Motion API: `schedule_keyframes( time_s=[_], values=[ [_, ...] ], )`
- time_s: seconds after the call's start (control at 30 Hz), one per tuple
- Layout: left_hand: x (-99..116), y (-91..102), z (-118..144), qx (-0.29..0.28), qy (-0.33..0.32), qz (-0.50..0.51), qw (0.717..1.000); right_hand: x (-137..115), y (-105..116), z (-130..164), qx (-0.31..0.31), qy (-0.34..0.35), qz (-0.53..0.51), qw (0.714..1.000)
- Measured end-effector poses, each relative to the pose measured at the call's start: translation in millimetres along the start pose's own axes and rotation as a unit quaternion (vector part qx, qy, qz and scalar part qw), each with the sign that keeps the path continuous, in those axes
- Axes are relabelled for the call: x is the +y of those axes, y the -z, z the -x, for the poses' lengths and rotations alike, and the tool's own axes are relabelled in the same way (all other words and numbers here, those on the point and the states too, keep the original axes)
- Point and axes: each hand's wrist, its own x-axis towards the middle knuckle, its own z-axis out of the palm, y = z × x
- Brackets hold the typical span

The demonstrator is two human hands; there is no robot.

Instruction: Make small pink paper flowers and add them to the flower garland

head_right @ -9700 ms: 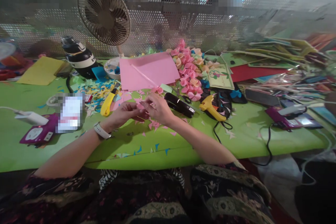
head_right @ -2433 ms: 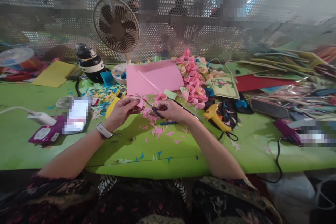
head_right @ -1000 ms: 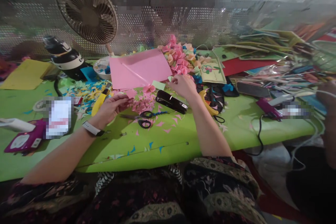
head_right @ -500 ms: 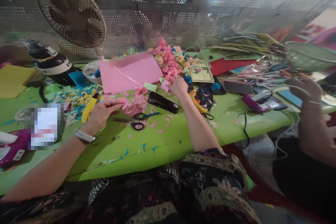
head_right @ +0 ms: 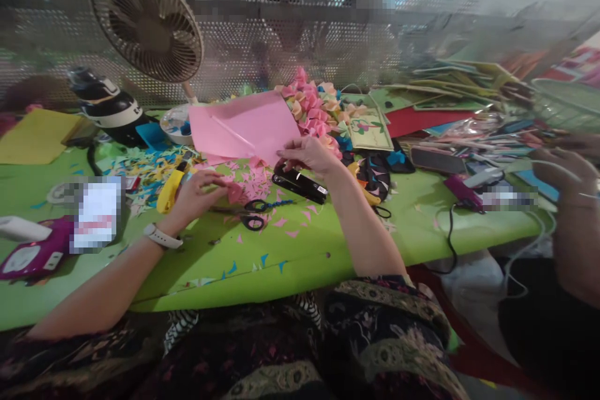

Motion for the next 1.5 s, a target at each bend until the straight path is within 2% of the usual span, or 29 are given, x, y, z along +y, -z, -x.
schedule_keyframes(
  time_s=[0.07, 0.1, 0.13, 0.2, 0.23, 0.3, 0.4, 0.57, 0.83, 0.97, 1.13, 1.2, 1.37, 1.5],
  values=[
    [8.5, -0.6, 3.0, 0.038, -0.064, -0.020, 0.997, -1.9, -14.6, 5.5, -0.054, -0.009, -0.004, 0.998],
    [12.4, -1.1, 5.2, 0.040, -0.066, 0.009, 0.997, -1.8, -21.6, 8.1, -0.083, -0.012, 0.000, 0.996],
    [15.8, -1.8, 7.7, 0.012, -0.043, 0.056, 0.997, -1.2, -28.2, 10.4, -0.113, -0.014, 0.008, 0.993],
    [21.0, -3.7, 13.4, -0.080, 0.039, 0.157, 0.984, 0.7, -39.6, 14.5, -0.164, -0.017, 0.026, 0.986],
    [22.8, -4.8, 16.3, -0.124, 0.071, 0.185, 0.972, 1.5, -44.2, 16.2, -0.184, -0.018, 0.037, 0.982],
    [25.3, -7.1, 21.4, -0.168, 0.099, 0.205, 0.959, 2.4, -51.0, 19.1, -0.203, -0.009, 0.054, 0.978],
    [27.2, -9.8, 24.7, -0.184, 0.102, 0.209, 0.955, 0.8, -56.4, 22.4, -0.174, 0.024, 0.061, 0.982],
    [26.6, -12.3, 20.4, -0.096, 0.109, 0.231, 0.962, -2.8, -63.2, 25.3, -0.127, 0.029, 0.050, 0.990],
    [28.4, -9.9, 18.4, -0.094, 0.123, 0.251, 0.955, -2.8, -69.2, 25.7, -0.106, 0.027, 0.079, 0.991],
    [27.4, -8.0, 17.1, -0.089, 0.143, 0.286, 0.943, -3.1, -63.7, 28.0, -0.087, 0.090, 0.094, 0.988],
    [24.1, -7.7, 16.1, -0.095, 0.161, 0.301, 0.935, 1.4, -62.1, 27.5, -0.127, 0.149, 0.151, 0.969],
    [23.9, -8.0, 16.1, -0.104, 0.164, 0.306, 0.932, 4.5, -64.1, 25.1, -0.125, 0.170, 0.148, 0.966],
    [25.3, -8.2, 17.1, -0.134, 0.170, 0.317, 0.924, 12.7, -70.8, 18.8, -0.086, 0.259, 0.117, 0.955],
    [22.3, -8.3, 17.2, -0.133, 0.156, 0.324, 0.924, 20.2, -78.4, 17.0, -0.029, 0.252, 0.098, 0.962]
  ],
)
